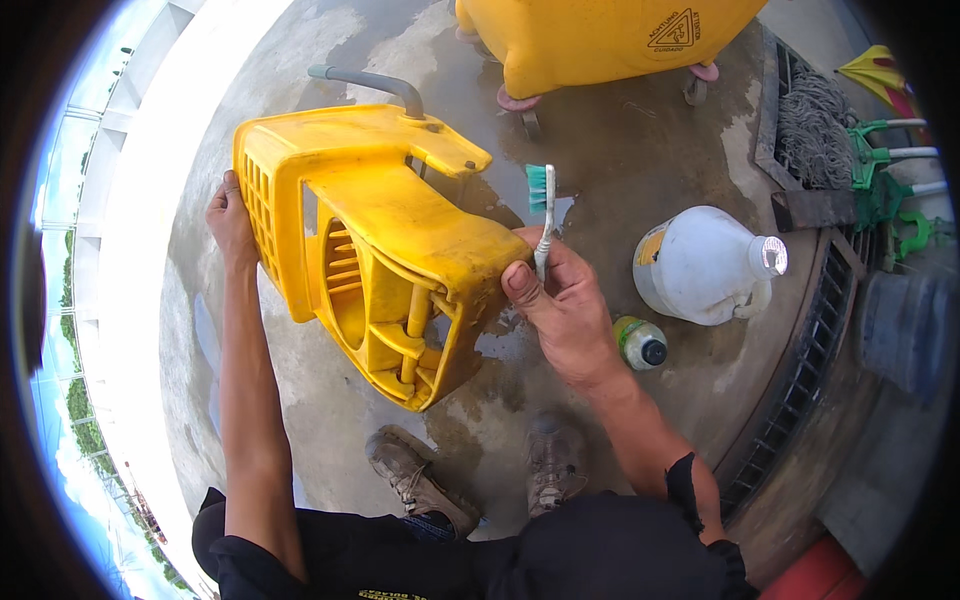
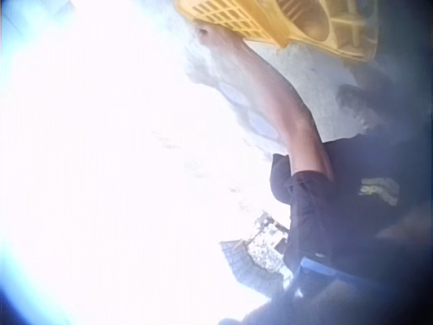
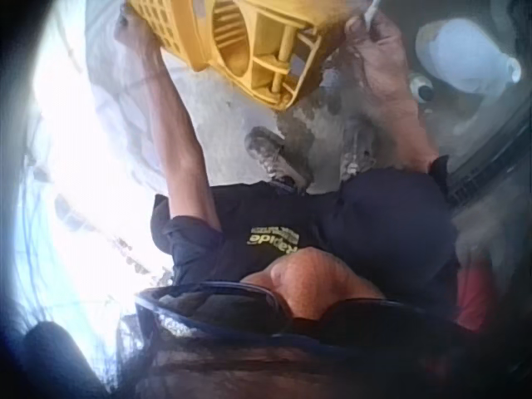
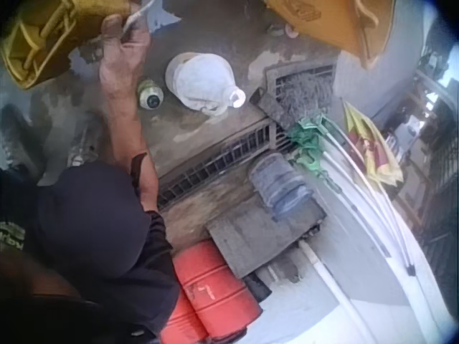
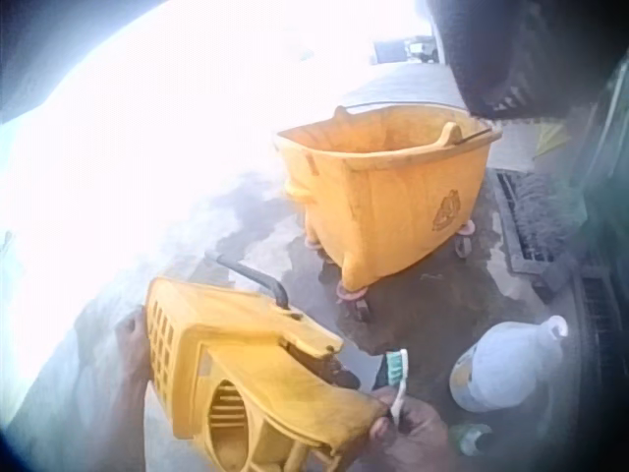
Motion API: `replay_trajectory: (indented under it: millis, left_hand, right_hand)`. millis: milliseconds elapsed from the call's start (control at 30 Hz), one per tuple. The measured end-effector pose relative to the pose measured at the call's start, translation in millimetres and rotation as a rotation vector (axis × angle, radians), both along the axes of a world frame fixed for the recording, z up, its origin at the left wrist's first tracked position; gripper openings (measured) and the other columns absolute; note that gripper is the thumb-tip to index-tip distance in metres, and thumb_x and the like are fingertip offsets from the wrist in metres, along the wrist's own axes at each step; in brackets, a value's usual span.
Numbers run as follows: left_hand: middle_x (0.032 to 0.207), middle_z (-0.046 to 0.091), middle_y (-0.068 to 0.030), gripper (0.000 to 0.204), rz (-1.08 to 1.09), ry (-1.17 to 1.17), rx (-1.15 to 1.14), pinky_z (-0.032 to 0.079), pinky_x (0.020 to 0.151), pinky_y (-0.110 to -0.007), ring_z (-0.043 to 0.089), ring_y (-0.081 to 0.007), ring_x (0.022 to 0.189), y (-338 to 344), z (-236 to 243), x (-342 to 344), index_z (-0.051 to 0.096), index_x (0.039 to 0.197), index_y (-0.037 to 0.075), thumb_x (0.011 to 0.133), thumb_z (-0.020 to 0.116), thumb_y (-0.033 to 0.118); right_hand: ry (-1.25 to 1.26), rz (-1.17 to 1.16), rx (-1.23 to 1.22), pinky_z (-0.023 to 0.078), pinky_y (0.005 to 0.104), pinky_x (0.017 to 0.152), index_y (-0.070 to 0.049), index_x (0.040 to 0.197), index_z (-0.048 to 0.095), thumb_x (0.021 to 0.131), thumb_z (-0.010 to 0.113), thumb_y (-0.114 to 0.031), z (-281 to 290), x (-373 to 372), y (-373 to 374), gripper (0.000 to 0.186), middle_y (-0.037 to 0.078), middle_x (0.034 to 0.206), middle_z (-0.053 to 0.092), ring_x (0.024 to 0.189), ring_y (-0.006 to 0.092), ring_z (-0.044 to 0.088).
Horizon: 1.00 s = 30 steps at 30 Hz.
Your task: The person scrubs the underside of a yellow mop bucket with a toothbrush and cleaning solution, then rinses it with water from a hose. They repeat the scrubbing process on different parts of the bucket's underside.
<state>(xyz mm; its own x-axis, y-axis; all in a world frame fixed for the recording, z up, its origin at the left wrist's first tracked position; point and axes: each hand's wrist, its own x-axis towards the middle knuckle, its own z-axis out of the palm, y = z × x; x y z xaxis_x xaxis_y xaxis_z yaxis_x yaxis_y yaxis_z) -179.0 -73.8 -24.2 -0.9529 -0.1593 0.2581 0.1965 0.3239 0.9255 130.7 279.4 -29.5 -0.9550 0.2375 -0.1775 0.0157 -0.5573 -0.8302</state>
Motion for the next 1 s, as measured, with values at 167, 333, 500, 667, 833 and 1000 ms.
replay_trajectory:
  millis: [167,333,500,667,833,1000]
  left_hand:
    - [0.096,0.077,-0.0068,0.043,0.074,0.112,0.420,0.056,0.069,-0.029,0.069,-0.0111,0.078,29.3,-33.0,18.6,0.075,0.106,-0.003,0.114,0.057,0.034]
    - [0.120,0.073,-0.0095,0.051,-0.039,0.066,0.744,0.054,0.094,-0.037,0.069,-0.0181,0.107,54.0,-60.6,0.7,0.067,0.126,0.000,0.116,0.045,0.044]
    - [0.130,0.070,-0.0110,0.059,-0.108,-0.202,0.768,0.050,0.105,-0.037,0.067,-0.0235,0.116,21.0,-99.4,15.6,0.063,0.133,0.001,0.114,0.043,0.053]
    - [0.121,0.072,-0.0071,0.041,-0.048,-0.355,0.332,0.043,0.111,-0.040,0.063,-0.0190,0.121,-31.2,-60.8,18.2,0.068,0.125,0.005,0.109,0.053,0.039]
    - [0.121,0.074,-0.0078,0.040,-0.173,-0.465,-0.414,0.040,0.113,-0.038,0.063,-0.0194,0.123,-33.0,13.8,23.9,0.072,0.128,0.005,0.102,0.049,0.025]
    - [0.125,0.075,-0.0139,0.045,-0.167,-0.308,-0.883,0.044,0.115,-0.039,0.064,-0.0257,0.130,13.5,59.5,25.8,0.072,0.135,0.002,0.102,0.051,0.025]
  right_hand:
    - [0.198,-0.166,0.142,0.048,0.0221,0.083,-0.002,0.108,0.064,0.101,0.079,-0.036,73.1,-51.4,3.2,0.038,-0.002,0.096,0.067,0.089,0.0035,0.057]
    - [0.391,-0.341,0.482,0.048,0.0254,0.065,-0.001,0.093,0.062,0.094,0.081,-0.027,73.0,-63.3,-17.8,0.032,0.002,0.084,0.065,0.073,0.0065,0.054]
    - [0.601,-0.337,1.064,0.044,0.0341,0.055,-0.001,0.086,0.058,0.084,0.081,-0.029,13.7,-43.5,-29.6,0.036,0.009,0.069,0.051,0.059,0.0235,0.050]
    - [0.648,-0.269,1.081,0.039,0.0341,0.048,-0.006,0.073,0.053,0.085,0.081,-0.031,-21.1,-6.8,-69.4,0.039,0.007,0.065,0.050,0.054,0.0221,0.048]
    - [0.858,-0.095,1.154,0.034,0.0312,0.044,-0.010,0.077,0.051,0.085,0.082,-0.013,-68.6,23.1,-106.9,0.032,0.003,0.063,0.046,0.050,0.0182,0.044]
    - [0.781,-0.009,1.028,0.037,0.0308,0.044,-0.011,0.080,0.056,0.082,0.088,-0.002,-70.7,39.7,-137.0,0.033,0.003,0.061,0.045,0.049,0.0156,0.047]
